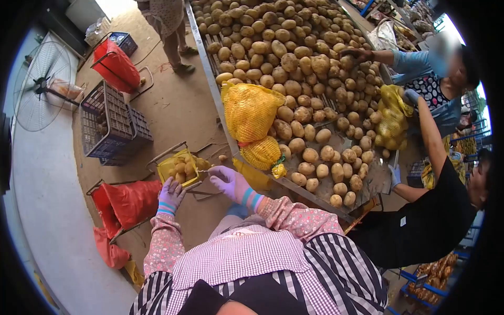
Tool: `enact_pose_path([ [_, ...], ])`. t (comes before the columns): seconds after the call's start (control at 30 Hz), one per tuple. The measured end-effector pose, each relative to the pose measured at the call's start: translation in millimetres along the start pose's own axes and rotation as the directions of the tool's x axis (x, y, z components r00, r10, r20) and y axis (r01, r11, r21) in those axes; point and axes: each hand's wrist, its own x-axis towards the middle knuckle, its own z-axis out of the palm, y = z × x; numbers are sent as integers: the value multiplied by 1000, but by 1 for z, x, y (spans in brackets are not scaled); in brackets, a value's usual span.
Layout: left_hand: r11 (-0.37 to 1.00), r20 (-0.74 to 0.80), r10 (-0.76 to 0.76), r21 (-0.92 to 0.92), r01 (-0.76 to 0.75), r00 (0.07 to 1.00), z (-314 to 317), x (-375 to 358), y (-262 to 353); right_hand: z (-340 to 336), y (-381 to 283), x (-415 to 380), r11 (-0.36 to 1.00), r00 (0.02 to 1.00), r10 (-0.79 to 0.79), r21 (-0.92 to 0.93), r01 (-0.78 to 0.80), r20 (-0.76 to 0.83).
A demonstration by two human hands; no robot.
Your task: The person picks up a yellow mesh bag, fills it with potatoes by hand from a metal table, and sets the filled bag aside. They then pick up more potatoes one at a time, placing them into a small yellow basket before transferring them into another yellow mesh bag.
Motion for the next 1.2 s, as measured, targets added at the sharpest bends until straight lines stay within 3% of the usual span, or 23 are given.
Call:
enact_pose_path([
  [0.03, 1000, -6, -11, 1, 11, 1000, -1, -2, -2, -14, -18, -26, 994, 997, -65, -88, 61, -45],
  [0.07, 1000, -17, -17, 0, 17, 1000, -2, -3, -6, -32, -29, -48, 996, 996, -3, -90, -5, -89],
  [0.13, 999, -91, -34, 8, 34, 995, -3, -5, -15, -78, -30, -76, 811, 910, -374, -539, 227, -181],
  [0.2, 999, -82, -52, -12, 51, 995, 4, -18, -25, -131, -22, -96, 589, 753, -561, -805, 69, -345],
  [0.27, 998, -96, -54, -42, 50, 994, 13, -25, -35, -184, -11, -108, 412, 699, -532, -868, -279, -477],
  [0.3, 997, -93, -71, -50, 66, 993, 18, -28, -43, -202, -12, -108, 421, 698, -531, -864, -275, -480],
  [0.37, 996, -93, -85, -36, 82, 992, 31, -37, -57, -231, -11, -105, 255, 785, -220, -810, -527, -580],
  [0.53, 999, 6, -45, 27, 45, 999, 92, -64, -90, -258, -17, -92, 404, 829, -146, -798, -448, -539],
  [0.6, 998, 73, -38, 56, 34, 997, 119, -80, -101, -270, -21, -96, 680, 879, -96, -676, -285, -468],
  [0.63, 997, 125, -36, 72, 27, 991, 132, -89, -106, -276, -14, -101, 846, 898, -141, -522, -109, -417],
  [0.67, 997, 119, -29, 70, 20, 992, 144, -99, -111, -281, -5, -105, 848, 902, -141, -521, -103, -409],
  [0.7, 993, 188, -22, 118, 0, 982, 159, -111, -116, -284, -1, -109, 996, 950, -7, -88, -21, -314],
  [0.73, 986, 257, -18, 163, -25, 966, 174, -122, -122, -284, 3, -112, 929, 985, 69, 369, -5, -160],
  [0.77, 981, 282, -6, 187, -49, 960, 190, -134, -128, -280, 6, -111, 835, 993, 89, 550, -35, -72],
  [0.8, 983, 275, 9, 176, -60, 961, 202, -141, -133, -273, 5, -111, 837, 995, 87, 546, -43, -55],
  [0.87, 973, 366, -45, 225, -42, 929, 220, -152, -140, -255, -6, -111, 837, 994, -105, 538, 99, -20],
  [0.93, 967, 370, -25, 245, -72, 929, 235, -162, -145, -243, -14, -109, 837, 990, -138, 538, 103, 25],
  [1.03, 948, 494, -59, 300, -107, 867, 245, -173, -145, -221, -21, -106, 891, 983, -182, 424, 163, 4],
  [1.1, 940, 513, -56, 316, -128, 856, 256, -192, -137, -200, -32, -103, 958, 960, -271, 81, 276, -64],
  [1.13, 930, 536, -74, 342, -136, 841, 259, -197, -133, -188, -40, -103, 957, 960, -276, 79, 279, -41],
  [1.2, 929, 551, -51, 332, -163, 833, 255, -198, -127, -153, -62, -103, 889, 936, -352, -313, 333, -6],
])
